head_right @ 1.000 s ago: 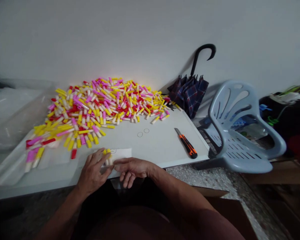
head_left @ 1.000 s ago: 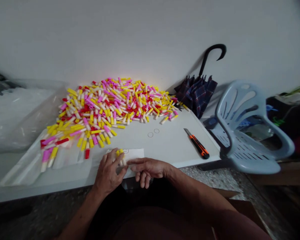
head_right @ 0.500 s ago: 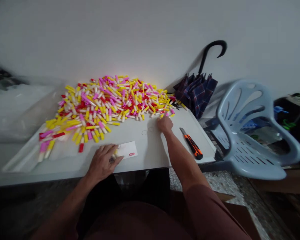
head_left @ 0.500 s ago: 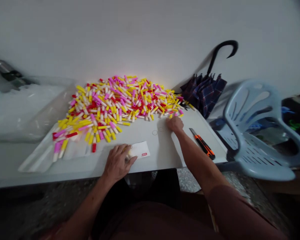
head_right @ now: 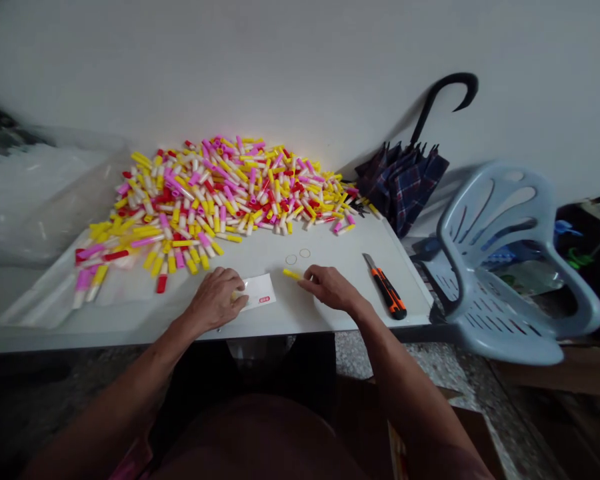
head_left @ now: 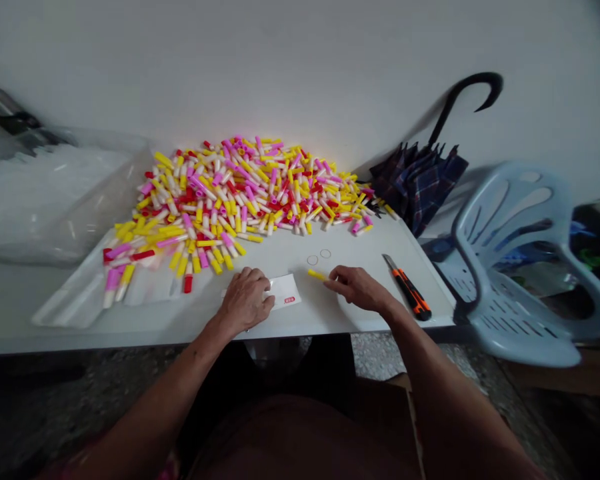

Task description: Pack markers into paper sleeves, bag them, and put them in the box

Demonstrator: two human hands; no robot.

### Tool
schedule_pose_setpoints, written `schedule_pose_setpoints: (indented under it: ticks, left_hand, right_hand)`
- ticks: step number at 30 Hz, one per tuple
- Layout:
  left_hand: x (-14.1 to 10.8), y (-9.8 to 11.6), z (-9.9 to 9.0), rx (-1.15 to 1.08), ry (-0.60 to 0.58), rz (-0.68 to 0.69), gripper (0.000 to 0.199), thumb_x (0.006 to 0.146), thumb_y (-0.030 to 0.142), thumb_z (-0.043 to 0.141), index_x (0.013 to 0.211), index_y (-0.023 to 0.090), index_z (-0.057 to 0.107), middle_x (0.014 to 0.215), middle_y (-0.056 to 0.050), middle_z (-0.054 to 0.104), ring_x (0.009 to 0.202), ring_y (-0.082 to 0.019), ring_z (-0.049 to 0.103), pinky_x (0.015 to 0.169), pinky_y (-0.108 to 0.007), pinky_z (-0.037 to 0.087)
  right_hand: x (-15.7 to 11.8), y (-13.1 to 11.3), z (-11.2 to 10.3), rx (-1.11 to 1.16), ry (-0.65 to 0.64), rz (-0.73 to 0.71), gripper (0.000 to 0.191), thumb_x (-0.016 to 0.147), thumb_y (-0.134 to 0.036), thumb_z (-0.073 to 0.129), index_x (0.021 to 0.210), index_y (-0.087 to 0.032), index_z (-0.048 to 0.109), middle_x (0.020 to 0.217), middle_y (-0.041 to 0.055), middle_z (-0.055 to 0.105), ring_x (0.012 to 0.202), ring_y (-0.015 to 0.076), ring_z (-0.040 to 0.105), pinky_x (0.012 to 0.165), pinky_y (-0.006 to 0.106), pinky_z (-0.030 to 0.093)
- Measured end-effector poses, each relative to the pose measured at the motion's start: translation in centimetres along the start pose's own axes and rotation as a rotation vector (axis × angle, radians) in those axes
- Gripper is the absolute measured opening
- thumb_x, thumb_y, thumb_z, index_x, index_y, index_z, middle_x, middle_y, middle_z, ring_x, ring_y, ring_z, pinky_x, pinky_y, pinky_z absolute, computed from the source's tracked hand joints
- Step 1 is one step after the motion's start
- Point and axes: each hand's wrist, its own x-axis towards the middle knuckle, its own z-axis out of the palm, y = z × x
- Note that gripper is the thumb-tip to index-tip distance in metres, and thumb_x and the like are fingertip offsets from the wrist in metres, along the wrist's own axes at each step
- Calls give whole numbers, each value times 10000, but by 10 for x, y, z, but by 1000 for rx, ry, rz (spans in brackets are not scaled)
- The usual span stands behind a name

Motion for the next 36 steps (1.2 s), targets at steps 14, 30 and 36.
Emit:
schedule_pose_setpoints:
  ticks: [14, 30, 36]
  left_hand:
    - [-22, -2, 19, -407, 287, -45, 108, 986, 284, 555, 921, 215, 608, 1023, -68, 687, 1016, -246, 612, 979, -438, 474]
    - [-24, -3, 27, -450, 345, 5, 79, 1004, 250, 583, 935, 217, 601, 1027, -50, 677, 1009, -238, 603, 956, -420, 455]
    - [-26, -3, 27, -403, 314, 24, 58, 998, 250, 590, 962, 212, 614, 1057, -58, 678, 1026, -246, 600, 970, -433, 447]
  right_hand:
    - [28, -57, 61, 112, -5, -72, 171, 929, -303, 709, 837, -164, 739, 739, 32, 698, 665, 143, 571, 638, 266, 368]
    - [10, -47, 68, 772, -539, 181, 454, 929, -409, 685, 1330, -196, 682, 689, -37, 640, 422, 89, 540, 364, 196, 348]
    - [17, -60, 96, 789, -384, 214, 109, 912, -269, 682, 930, -161, 676, 644, -26, 641, 444, 106, 613, 382, 186, 426]
